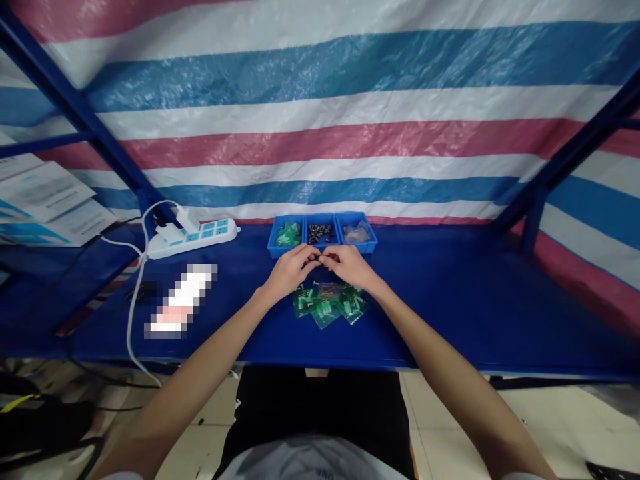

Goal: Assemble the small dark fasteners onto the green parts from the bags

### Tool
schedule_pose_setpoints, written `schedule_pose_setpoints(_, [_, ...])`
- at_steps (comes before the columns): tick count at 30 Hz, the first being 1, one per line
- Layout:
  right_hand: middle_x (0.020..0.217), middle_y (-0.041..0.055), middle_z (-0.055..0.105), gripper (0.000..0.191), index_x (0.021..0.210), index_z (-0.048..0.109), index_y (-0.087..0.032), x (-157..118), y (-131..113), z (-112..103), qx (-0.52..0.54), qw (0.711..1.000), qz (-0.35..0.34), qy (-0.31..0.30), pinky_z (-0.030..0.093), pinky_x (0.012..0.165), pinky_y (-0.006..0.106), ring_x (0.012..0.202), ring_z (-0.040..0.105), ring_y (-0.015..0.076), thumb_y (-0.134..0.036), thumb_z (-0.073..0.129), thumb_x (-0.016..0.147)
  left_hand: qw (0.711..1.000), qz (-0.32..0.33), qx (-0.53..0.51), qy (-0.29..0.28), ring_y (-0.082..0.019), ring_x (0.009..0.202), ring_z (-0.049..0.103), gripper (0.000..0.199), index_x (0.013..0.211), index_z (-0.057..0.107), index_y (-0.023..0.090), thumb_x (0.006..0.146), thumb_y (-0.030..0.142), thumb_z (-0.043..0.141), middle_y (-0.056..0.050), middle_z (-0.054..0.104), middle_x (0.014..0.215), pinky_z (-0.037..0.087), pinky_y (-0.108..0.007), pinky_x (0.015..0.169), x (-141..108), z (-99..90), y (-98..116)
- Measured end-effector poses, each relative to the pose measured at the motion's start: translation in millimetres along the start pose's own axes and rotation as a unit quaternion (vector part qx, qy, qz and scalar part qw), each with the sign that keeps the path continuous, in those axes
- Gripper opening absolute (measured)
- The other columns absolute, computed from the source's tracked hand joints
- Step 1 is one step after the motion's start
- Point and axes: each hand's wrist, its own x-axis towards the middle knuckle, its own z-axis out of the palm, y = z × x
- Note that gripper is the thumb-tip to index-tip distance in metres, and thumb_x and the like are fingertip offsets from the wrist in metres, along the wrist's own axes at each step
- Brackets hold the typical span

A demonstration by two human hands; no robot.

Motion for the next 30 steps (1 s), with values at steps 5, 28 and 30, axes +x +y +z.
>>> schedule_pose_setpoints(5, [0.068,0.0034,0.069,0.023,0.082,0.069,-0.016,-0.4,-3.0,0.5,-0.024,0.999,0.004,0.021,0.045,0.064,0.029,0.063,0.064,0.0173,-0.029,0.054,0.094,0.999,-0.005,0.033,-0.005,-0.017,0.087,0.066,0.011,0.104,0.060,0.018,0.100,0.025,0.052,-0.003,0.064,0.099,0.052,-0.027,0.073,0.1,1.8,-0.1])
schedule_pose_setpoints(28, [0.063,0.0004,0.058,0.028,0.073,0.057,-0.018,-3.2,-5.7,-1.1,-0.140,0.988,-0.070,0.019,0.029,0.058,0.027,0.055,0.051,0.0131,-0.023,0.046,0.098,1.000,0.003,-0.011,-0.002,-0.019,0.096,0.066,0.023,0.121,0.055,0.021,0.104,0.024,0.041,-0.007,0.063,0.112,0.055,-0.031,0.081,1.8,-3.2,4.0])
schedule_pose_setpoints(30, [0.063,0.0006,0.059,0.028,0.074,0.058,-0.018,-3.1,-6.0,-1.1,-0.132,0.989,-0.070,0.019,0.030,0.058,0.027,0.056,0.052,0.0136,-0.023,0.045,0.099,1.000,0.005,-0.012,0.004,-0.018,0.093,0.066,0.019,0.115,0.057,0.021,0.103,0.024,0.044,-0.006,0.063,0.107,0.055,-0.031,0.080,2.3,-2.7,3.2])
